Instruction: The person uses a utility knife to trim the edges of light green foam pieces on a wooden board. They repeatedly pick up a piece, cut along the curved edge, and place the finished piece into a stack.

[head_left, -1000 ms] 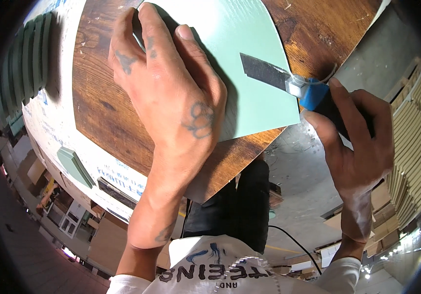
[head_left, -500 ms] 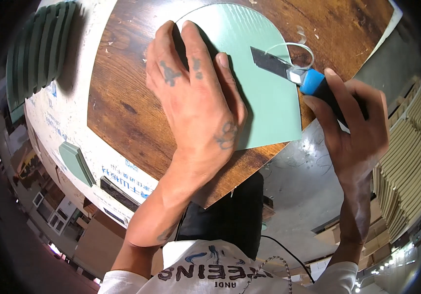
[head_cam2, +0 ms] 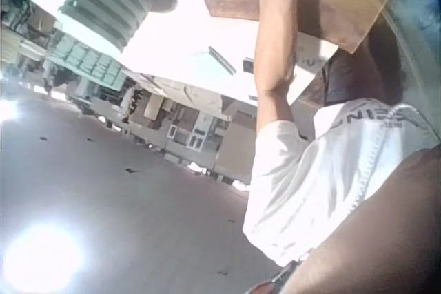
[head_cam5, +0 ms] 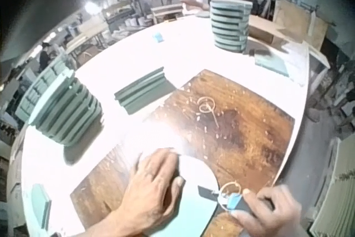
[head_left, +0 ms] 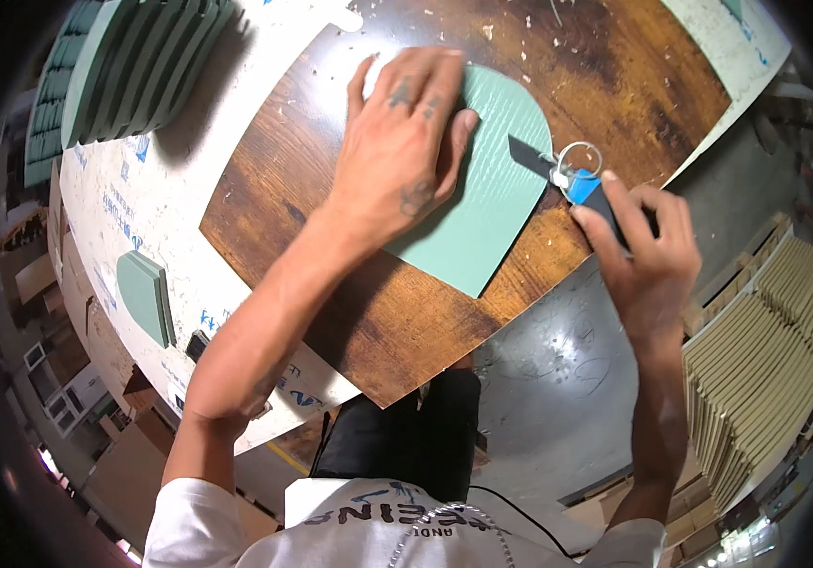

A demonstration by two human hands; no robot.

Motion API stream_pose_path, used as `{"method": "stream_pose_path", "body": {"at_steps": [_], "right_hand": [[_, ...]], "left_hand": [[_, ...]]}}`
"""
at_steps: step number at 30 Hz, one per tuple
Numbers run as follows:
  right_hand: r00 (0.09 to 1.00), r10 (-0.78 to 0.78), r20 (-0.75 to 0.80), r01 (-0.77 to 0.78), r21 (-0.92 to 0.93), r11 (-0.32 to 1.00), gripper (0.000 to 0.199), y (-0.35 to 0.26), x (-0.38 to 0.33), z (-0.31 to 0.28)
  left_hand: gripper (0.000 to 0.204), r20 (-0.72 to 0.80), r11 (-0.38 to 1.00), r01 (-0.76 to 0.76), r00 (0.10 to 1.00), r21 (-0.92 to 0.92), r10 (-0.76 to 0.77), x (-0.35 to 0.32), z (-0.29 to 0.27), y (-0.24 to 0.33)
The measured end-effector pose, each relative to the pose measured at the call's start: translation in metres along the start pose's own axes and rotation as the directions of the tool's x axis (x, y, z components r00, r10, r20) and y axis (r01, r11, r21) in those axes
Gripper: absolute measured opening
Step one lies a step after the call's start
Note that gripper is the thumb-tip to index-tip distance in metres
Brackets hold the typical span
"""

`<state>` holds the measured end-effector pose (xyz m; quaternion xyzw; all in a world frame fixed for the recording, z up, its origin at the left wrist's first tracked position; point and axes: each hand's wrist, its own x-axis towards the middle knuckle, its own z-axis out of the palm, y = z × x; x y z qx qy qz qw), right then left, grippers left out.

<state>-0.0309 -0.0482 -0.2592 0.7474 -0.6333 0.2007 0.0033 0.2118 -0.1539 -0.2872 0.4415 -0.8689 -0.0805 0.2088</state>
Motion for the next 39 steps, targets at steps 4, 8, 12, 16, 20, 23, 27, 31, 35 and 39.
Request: {"method": "stream_pose_path", "body": {"at_steps": [4,8,12,16,20,23,27,31,35,39], "right_hand": [[0.999,0.035,-0.032,-0.036,-0.025,0.999,0.038,-0.004,-0.009,0.007],[0.999,0.027,-0.027,-0.028,-0.007,1.000,0.040,-0.009,-0.007,0.005],[0.993,-0.030,-0.111,0.036,0.056,0.998,0.043,0.002,-0.010,0.014],[0.989,-0.057,-0.139,0.064,0.044,0.997,0.043,0.009,0.009,0.021],[0.994,-0.061,-0.092,0.062,0.007,0.998,0.035,0.015,0.046,0.019],[0.977,-0.177,-0.121,0.186,0.067,0.980,0.035,0.027,0.067,0.024],[0.974,-0.203,-0.104,0.211,0.070,0.975,0.038,0.039,0.069,0.023],[0.991,-0.103,-0.083,0.109,0.076,0.991,0.041,0.025,0.026,0.009],[0.998,0.001,-0.069,0.002,0.049,0.999,0.040,0.009,0.010,0.008],[0.997,0.006,-0.074,0.000,0.081,0.997,0.041,0.013,0.013,0.010]], "left_hand": [[0.055,-0.124,0.943,0.312,0.947,0.120,-0.297,-0.012,0.008,0.032],[0.047,-0.165,0.955,0.286,0.948,0.076,-0.271,-0.019,0.011,0.030],[0.045,-0.178,0.964,0.261,0.952,0.048,-0.249,-0.018,0.012,0.032],[0.046,-0.146,0.960,0.278,0.952,0.038,-0.270,-0.017,0.009,0.034],[0.049,-0.142,0.967,0.253,0.958,0.011,-0.249,-0.017,0.009,0.034],[0.051,-0.167,0.974,0.226,0.961,0.023,-0.219,-0.015,0.011,0.032],[0.052,-0.153,0.991,0.135,0.979,0.018,-0.131,-0.003,0.013,0.008],[0.051,0.012,0.969,-0.182,0.982,-0.165,0.187,0.039,-0.007,-0.035],[0.051,0.031,0.905,0.350,0.930,0.241,-0.367,0.019,-0.001,0.001],[0.041,-0.090,0.856,0.469,0.883,0.216,-0.461,0.007,0.009,0.020]]}}
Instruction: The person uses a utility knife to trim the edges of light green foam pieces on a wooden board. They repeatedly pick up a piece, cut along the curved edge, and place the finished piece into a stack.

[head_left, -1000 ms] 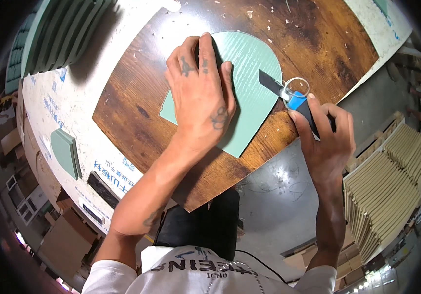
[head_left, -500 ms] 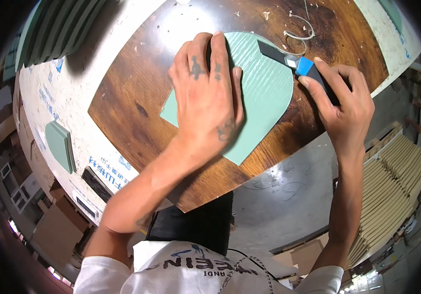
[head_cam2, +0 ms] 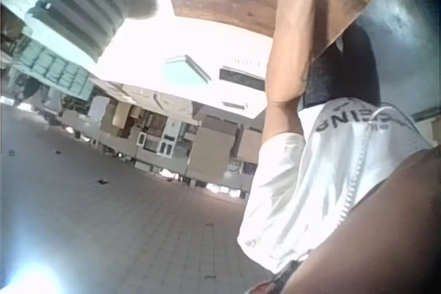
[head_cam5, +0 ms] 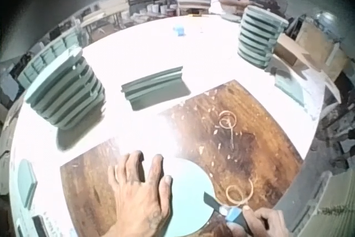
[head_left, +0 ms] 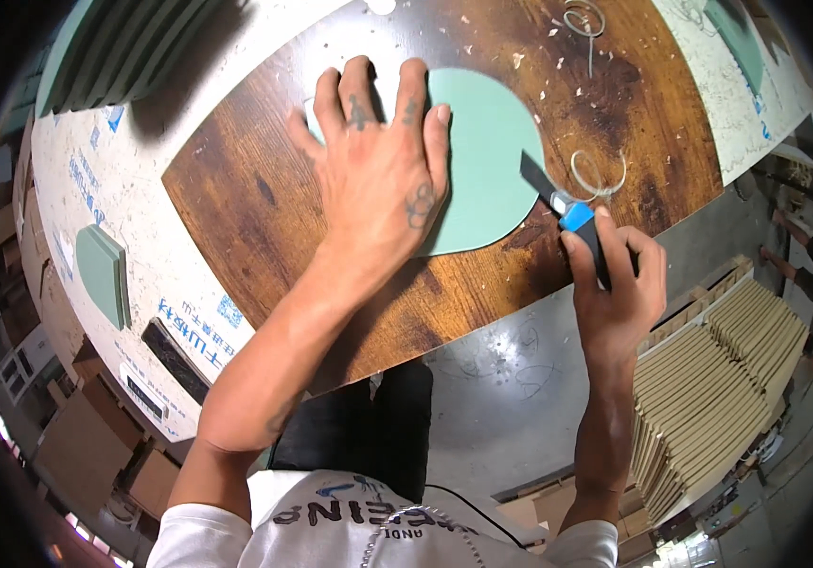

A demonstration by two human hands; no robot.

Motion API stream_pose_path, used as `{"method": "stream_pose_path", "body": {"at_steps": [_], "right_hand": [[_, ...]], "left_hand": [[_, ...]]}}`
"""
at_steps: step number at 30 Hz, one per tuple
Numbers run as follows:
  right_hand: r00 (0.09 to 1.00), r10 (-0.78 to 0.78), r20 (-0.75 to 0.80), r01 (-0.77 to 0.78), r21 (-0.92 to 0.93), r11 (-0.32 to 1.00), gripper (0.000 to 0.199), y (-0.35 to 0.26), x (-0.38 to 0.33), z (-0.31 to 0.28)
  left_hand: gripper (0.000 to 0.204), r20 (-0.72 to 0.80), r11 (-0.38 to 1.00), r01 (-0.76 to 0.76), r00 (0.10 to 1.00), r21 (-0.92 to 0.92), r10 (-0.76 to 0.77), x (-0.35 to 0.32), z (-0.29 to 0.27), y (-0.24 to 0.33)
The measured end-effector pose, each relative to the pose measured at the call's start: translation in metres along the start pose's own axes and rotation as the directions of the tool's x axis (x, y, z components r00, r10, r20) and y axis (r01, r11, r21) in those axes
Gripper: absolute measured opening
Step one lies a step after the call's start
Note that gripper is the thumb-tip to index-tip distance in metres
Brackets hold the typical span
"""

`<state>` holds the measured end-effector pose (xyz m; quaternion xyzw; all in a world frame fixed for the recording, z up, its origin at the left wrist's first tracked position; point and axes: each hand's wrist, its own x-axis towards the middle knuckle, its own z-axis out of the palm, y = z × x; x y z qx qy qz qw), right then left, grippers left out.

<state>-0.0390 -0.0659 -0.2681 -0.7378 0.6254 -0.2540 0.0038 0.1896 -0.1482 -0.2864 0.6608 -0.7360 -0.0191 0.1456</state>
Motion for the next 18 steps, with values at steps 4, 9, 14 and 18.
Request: {"method": "stream_pose_path", "body": {"at_steps": [4,9,14,18], "right_hand": [[1.000,0.005,0.011,-0.005,0.000,1.000,0.042,0.000,0.006,0.002],[0.999,-0.029,0.044,0.028,0.021,0.999,0.035,0.003,0.031,0.007],[0.991,-0.132,-0.009,0.132,-0.011,0.991,0.033,0.007,0.071,0.026],[0.984,-0.173,0.041,0.173,0.012,0.985,0.037,0.023,0.072,0.020]], "left_hand": [[0.040,0.044,0.999,-0.021,0.999,-0.047,0.023,0.002,-0.002,-0.005],[0.038,-0.002,0.998,-0.047,0.999,-0.034,0.047,0.002,0.000,-0.006],[0.037,-0.017,0.998,-0.048,0.999,-0.048,0.047,0.004,-0.005,-0.004],[0.038,-0.021,0.986,-0.137,0.991,-0.100,0.135,0.011,0.002,-0.007]]}}
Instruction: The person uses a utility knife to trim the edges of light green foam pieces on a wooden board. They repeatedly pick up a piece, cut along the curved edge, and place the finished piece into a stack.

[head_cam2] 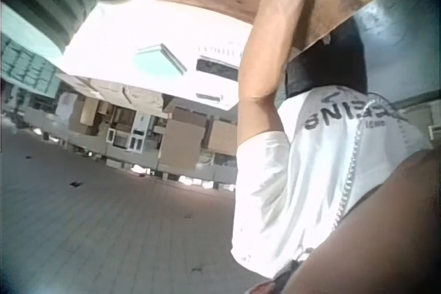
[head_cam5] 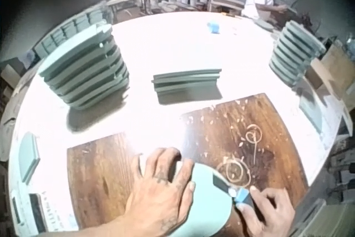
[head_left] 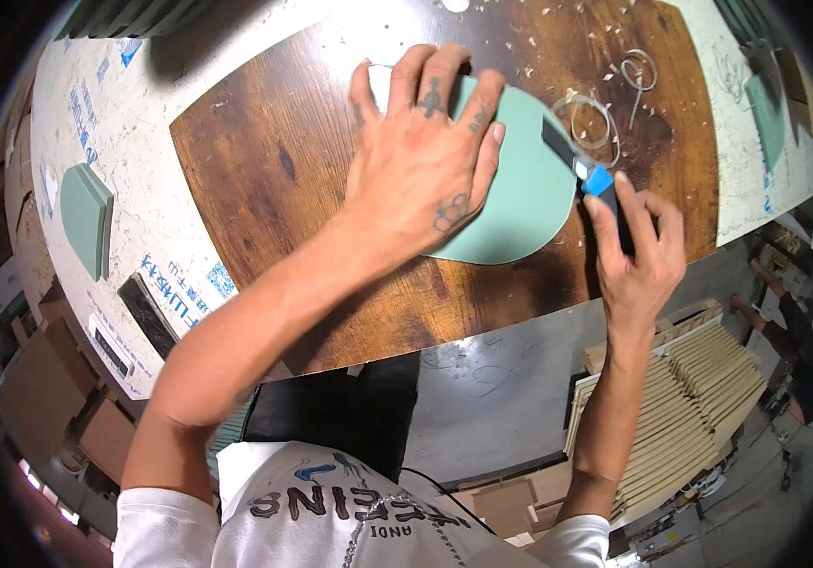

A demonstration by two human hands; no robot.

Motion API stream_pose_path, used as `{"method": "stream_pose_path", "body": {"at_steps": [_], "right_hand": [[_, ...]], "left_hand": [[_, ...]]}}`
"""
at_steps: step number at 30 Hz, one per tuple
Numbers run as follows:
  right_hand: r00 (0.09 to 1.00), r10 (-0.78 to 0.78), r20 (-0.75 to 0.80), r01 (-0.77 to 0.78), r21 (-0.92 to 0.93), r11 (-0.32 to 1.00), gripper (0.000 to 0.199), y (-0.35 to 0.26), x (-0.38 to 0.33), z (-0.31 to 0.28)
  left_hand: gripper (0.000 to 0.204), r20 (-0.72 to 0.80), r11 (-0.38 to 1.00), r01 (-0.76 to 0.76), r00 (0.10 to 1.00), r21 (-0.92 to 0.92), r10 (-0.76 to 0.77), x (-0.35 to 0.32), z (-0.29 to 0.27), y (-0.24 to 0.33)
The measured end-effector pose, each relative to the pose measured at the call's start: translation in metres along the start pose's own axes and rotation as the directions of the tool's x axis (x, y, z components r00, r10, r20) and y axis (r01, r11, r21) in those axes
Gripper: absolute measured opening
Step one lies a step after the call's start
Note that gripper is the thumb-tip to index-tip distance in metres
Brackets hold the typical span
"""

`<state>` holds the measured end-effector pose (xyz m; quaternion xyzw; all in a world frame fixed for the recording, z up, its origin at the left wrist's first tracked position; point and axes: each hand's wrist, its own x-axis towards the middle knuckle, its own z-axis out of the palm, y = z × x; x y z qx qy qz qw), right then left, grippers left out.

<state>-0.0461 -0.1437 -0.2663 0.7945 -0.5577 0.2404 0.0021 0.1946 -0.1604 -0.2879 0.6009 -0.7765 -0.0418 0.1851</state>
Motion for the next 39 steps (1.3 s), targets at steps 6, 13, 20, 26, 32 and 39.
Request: {"method": "stream_pose_path", "body": {"at_steps": [6,13,20,26,32,39], "right_hand": [[0.998,0.025,0.054,-0.026,0.027,0.999,0.040,-0.008,-0.032,-0.019],[0.982,0.086,0.167,-0.105,0.111,0.988,0.044,-0.011,-0.033,-0.020],[0.975,0.069,0.211,-0.101,0.146,0.984,0.049,0.003,-0.012,-0.013],[0.988,-0.073,0.135,0.041,0.228,0.973,0.042,0.008,0.051,0.019],[0.957,-0.252,0.143,0.199,0.307,0.931,0.035,0.004,0.106,0.047],[0.923,-0.357,0.143,0.315,0.249,0.916,0.043,-0.004,0.177,0.089]], "left_hand": [[0.055,0.038,0.958,-0.260,0.963,-0.120,0.266,0.054,-0.001,-0.039],[0.055,-0.160,0.936,0.325,0.939,0.134,-0.303,0.002,0.012,-0.005],[0.045,-0.126,0.956,0.268,0.959,0.123,-0.253,0.005,0.001,-0.007],[0.044,-0.135,0.963,0.262,0.958,0.060,-0.253,0.007,-0.003,-0.005],[0.023,-0.289,0.952,0.276,0.908,-0.130,-0.303,0.003,0.001,-0.008],[0.017,-0.244,0.944,0.298,0.913,-0.144,-0.326,0.003,-0.002,-0.005]]}}
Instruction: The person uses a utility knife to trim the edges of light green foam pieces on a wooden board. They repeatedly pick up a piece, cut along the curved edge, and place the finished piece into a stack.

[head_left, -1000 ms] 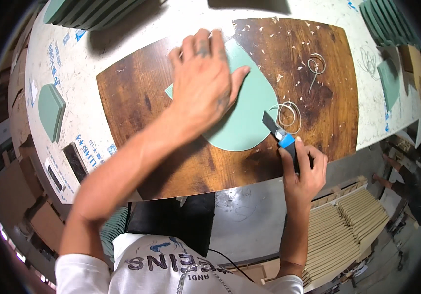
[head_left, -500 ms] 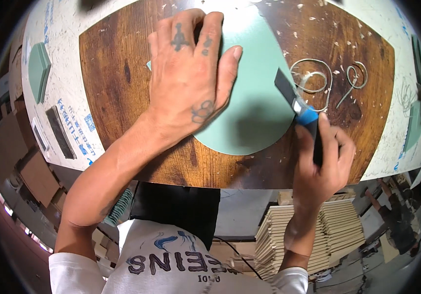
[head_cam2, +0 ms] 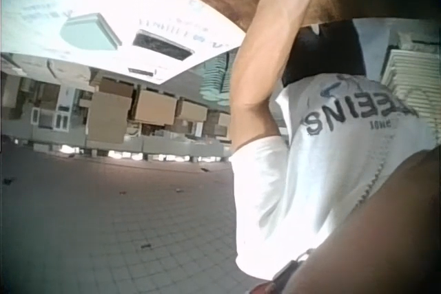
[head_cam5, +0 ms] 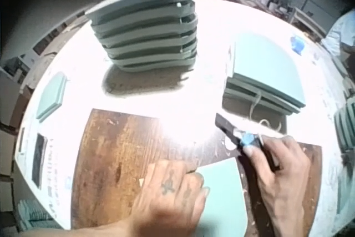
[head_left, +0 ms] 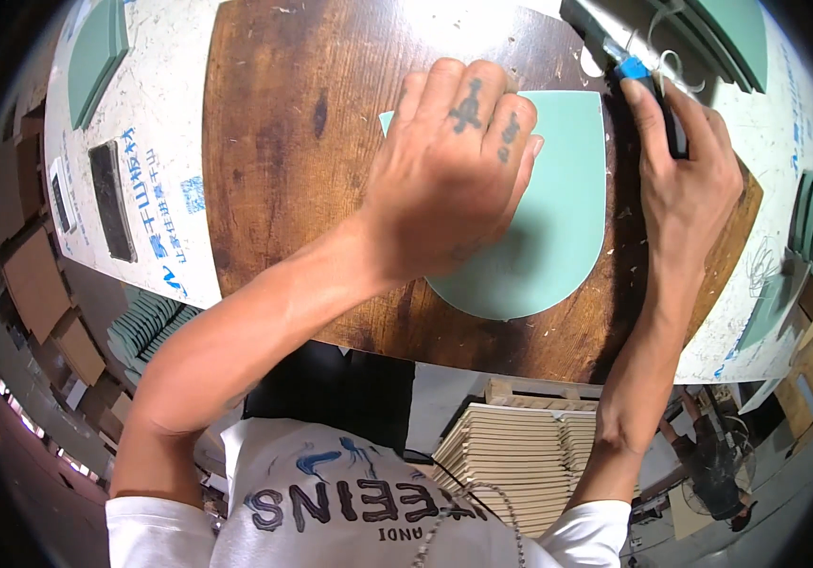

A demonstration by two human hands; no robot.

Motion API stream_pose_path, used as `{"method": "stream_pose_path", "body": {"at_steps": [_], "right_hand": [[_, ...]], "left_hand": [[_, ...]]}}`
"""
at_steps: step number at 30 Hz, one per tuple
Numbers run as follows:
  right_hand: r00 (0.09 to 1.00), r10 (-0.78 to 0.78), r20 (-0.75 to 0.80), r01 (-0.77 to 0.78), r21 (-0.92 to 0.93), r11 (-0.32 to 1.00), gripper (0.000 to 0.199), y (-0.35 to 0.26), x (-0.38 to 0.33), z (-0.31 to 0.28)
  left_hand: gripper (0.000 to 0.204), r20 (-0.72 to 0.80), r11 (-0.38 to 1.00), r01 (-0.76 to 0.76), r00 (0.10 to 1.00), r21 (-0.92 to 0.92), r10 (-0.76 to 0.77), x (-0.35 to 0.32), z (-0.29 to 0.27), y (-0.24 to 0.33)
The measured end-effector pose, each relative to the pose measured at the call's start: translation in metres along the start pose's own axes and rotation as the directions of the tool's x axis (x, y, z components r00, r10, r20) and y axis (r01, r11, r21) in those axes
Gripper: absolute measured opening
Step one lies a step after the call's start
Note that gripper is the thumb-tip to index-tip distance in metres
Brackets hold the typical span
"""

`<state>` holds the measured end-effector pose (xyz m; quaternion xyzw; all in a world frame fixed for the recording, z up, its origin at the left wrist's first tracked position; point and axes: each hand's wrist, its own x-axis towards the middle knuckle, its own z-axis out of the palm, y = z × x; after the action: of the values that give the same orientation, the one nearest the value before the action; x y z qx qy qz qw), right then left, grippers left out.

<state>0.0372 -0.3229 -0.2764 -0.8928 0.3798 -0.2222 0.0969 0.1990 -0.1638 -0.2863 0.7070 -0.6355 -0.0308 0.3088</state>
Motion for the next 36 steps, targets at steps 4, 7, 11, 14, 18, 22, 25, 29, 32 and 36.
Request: {"method": "stream_pose_path", "body": {"at_steps": [4,7,11,14,18,22,25,29,32,36], "right_hand": [[0.960,0.272,0.063,-0.277,0.088,0.957,0.038,-0.009,-0.026,-0.022],[0.738,0.657,0.156,-0.668,0.308,0.677,0.045,-0.018,-0.071,-0.065],[0.546,0.803,0.239,-0.815,0.375,0.442,0.052,-0.048,-0.172,-0.104],[0.325,0.889,0.322,-0.876,0.456,0.155,0.023,-0.111,-0.226,-0.123],[0.200,0.854,0.481,-0.756,0.630,-0.177,0.026,-0.177,-0.271,-0.083],[0.200,0.819,0.538,-0.491,0.778,-0.392,0.042,-0.226,-0.267,-0.050],[0.149,0.877,0.457,-0.344,0.855,-0.388,0.042,-0.230,-0.274,-0.038],[0.074,0.907,0.415,-0.408,0.842,-0.352,0.025,-0.213,-0.294,-0.027],[0.064,0.946,0.318,-0.476,0.843,-0.251,0.022,-0.215,-0.281,-0.024],[0.226,0.949,0.220,-0.596,0.802,-0.044,0.024,-0.228,-0.253,-0.069]], "left_hand": [[0.032,0.044,0.999,0.001,0.999,0.038,-0.003,0.000,0.003,0.000],[0.042,0.073,0.998,-0.057,0.996,0.022,0.055,-0.001,0.004,0.001],[0.044,0.267,0.985,-0.032,0.964,0.167,-0.014,0.000,-0.007,0.011],[0.046,0.319,0.988,-0.055,0.948,0.142,0.007,0.004,-0.009,0.015],[0.055,0.314,0.981,-0.064,0.949,0.184,0.003,-0.001,0.004,0.023],[0.074,0.446,0.966,0.108,0.871,0.236,-0.206,-0.053,-0.045,0.057],[0.081,0.531,0.982,0.033,0.837,0.188,-0.130,-0.108,-0.057,0.064],[0.073,0.577,0.997,0.008,0.815,0.082,-0.054,-0.144,-0.093,0.062],[0.069,0.646,0.993,-0.005,0.760,0.117,-0.073,-0.136,-0.109,0.056],[0.054,0.543,0.995,0.061,0.840,-0.079,-0.009,-0.087,-0.142,0.034]]}}
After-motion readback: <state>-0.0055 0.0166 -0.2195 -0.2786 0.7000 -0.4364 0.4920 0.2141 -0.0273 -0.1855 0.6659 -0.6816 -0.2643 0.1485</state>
